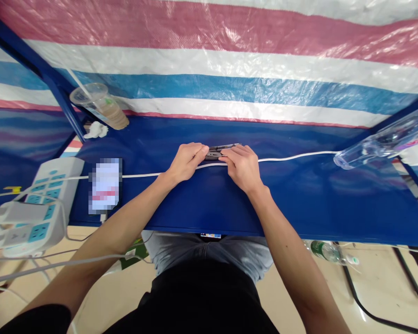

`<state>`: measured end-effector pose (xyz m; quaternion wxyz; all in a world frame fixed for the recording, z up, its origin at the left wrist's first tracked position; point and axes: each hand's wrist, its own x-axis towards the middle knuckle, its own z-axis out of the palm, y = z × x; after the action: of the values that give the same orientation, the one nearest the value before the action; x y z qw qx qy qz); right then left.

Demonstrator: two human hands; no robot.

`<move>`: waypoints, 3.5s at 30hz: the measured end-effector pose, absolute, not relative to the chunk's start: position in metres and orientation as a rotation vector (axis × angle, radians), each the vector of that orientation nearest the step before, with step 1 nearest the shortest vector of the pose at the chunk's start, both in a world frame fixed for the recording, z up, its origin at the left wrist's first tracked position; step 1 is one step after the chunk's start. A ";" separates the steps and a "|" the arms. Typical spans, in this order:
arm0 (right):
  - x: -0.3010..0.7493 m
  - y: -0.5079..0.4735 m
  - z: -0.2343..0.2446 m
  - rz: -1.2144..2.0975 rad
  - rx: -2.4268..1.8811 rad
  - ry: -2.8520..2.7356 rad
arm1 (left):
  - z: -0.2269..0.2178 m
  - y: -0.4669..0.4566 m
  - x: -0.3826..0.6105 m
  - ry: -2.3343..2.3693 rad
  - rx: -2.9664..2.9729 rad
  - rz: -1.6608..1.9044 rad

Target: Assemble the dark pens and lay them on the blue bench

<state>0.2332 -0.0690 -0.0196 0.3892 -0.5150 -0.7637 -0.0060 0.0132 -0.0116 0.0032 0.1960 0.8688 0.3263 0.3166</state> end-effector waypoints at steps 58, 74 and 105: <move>0.236 -0.062 -0.028 -0.034 -1.249 -1.826 | -0.005 0.001 0.003 0.841 2.440 0.961; 0.237 -0.063 -0.026 0.015 -1.249 -1.782 | -0.003 0.000 0.004 0.827 2.437 1.026; 0.235 -0.065 -0.026 0.052 -1.210 -1.902 | -0.006 0.000 0.009 0.731 2.540 0.945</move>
<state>0.2348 -0.0650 -0.0256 0.4291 -0.4846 -0.7620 0.0208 0.0086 -0.0005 -0.0055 0.1665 0.8922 0.2567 0.3321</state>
